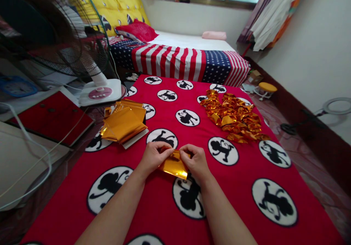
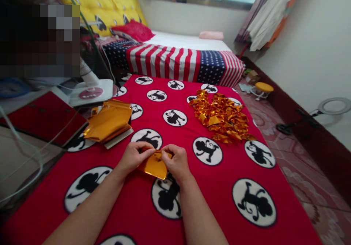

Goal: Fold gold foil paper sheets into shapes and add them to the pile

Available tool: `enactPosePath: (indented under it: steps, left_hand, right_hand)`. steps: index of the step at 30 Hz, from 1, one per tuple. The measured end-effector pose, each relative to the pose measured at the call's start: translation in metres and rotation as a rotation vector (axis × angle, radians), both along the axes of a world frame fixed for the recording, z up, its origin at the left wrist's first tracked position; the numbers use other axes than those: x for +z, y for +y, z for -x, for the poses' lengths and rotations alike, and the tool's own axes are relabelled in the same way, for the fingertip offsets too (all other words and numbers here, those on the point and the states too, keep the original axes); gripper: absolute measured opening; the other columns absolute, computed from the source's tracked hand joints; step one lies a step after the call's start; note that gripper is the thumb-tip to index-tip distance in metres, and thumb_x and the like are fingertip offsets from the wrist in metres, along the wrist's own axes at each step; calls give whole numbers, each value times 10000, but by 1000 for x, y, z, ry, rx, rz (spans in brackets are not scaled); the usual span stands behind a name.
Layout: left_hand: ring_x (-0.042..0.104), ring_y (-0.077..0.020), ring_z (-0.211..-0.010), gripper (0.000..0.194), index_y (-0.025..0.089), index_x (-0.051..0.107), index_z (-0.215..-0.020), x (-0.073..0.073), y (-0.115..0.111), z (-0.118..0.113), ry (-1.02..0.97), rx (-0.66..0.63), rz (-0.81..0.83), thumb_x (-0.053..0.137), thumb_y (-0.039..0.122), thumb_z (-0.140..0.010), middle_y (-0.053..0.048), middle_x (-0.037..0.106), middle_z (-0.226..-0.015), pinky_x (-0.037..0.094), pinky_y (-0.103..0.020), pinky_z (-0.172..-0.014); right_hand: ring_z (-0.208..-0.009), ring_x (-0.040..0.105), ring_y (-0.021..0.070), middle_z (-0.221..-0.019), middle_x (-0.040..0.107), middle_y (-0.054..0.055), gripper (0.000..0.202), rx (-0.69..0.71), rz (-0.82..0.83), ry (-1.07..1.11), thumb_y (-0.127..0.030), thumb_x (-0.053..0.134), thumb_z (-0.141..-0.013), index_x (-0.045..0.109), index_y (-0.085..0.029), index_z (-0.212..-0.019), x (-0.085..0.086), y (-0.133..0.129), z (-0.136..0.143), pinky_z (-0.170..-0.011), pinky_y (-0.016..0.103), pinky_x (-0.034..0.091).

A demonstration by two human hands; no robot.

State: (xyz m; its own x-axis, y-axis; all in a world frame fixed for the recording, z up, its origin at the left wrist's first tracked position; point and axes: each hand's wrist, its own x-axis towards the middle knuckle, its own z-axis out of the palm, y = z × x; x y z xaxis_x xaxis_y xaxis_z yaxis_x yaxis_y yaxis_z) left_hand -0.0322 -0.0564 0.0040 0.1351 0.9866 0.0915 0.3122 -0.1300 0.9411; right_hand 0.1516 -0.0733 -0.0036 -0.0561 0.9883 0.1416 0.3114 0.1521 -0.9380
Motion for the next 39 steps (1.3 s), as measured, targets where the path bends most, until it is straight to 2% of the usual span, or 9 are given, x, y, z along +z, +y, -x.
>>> enactPosePath:
  steps: [8, 10, 12, 15, 18, 21, 30, 35, 39]
  left_hand:
    - [628, -147, -577, 189, 127, 734, -707, -5, 7, 9, -116, 159, 22, 732, 316, -695, -44, 721, -658, 468, -208, -528]
    - [622, -142, -567, 212, 128, 730, -716, -8, 9, 9, -153, 210, 14, 731, 339, -699, -37, 716, -654, 467, -208, -524]
    - [629, -146, -576, 228, 129, 729, -719, -9, 9, 8, -174, 247, -1, 732, 356, -701, -37, 717, -659, 477, -210, -532]
    - [652, -161, -610, 219, 135, 733, -723, -8, 7, 4, -171, 217, -1, 730, 353, -702, -42, 729, -679, 505, -220, -558]
    - [648, -155, -594, 204, 138, 733, -739, -5, 5, 0, -181, 154, 14, 726, 340, -711, -42, 732, -686, 503, -214, -541]
    - [640, -145, -587, 197, 134, 732, -750, -5, 3, -3, -185, 120, 5, 726, 329, -718, -44, 730, -695, 499, -209, -539]
    - [636, -143, -598, 224, 130, 710, -784, -8, 5, -3, -221, 101, 57, 750, 340, -716, -41, 705, -704, 495, -209, -531]
    - [683, -167, -731, 355, 140, 677, -978, -5, 3, -4, -290, 53, 61, 787, 290, -675, -55, 719, -852, 550, -240, -668]
    - [673, -157, -711, 499, 147, 608, -1141, -3, 1, -5, -281, 20, 61, 779, 249, -684, -33, 700, -812, 537, -227, -652]
  right_hand:
    - [-497, 441, 95, -560, 527, -26, 172, -111, -1, 112, -304, 602, -806, 636, -171, -702, -6, 5, -8, -469, 214, 346]
    - [-521, 471, 97, -623, 556, -21, 179, -149, 12, 235, -355, 619, -813, 626, -181, -771, -6, 6, -6, -486, 210, 391]
    - [-569, 526, 106, -771, 620, 7, 237, -152, 29, 373, -406, 641, -803, 618, -194, -907, -5, 7, -2, -515, 216, 445]
    - [-691, 615, 148, -952, 661, 53, 387, -84, 67, 480, -445, 687, -760, 601, -213, -1058, -7, 6, 5, -577, 241, 507]
    - [-719, 641, 176, -842, 679, 33, 329, -1, 143, 470, -425, 732, -729, 649, -204, -959, -10, 4, 12, -628, 263, 522]
    - [-624, 602, 152, -698, 646, -4, 226, -14, 163, 439, -390, 737, -737, 665, -188, -808, -10, 2, 15, -586, 247, 487]
    - [-607, 591, 142, -671, 653, 2, 178, -70, 115, 455, -345, 697, -779, 688, -167, -773, -7, 1, 15, -587, 246, 480]
    - [-594, 599, 140, -659, 664, 9, 184, -110, 105, 445, -342, 709, -769, 690, -160, -755, -6, 0, 18, -568, 236, 478]
    - [-574, 584, 127, -643, 654, 3, 187, -118, 84, 395, -345, 701, -776, 681, -161, -752, -6, -1, 18, -548, 220, 460]
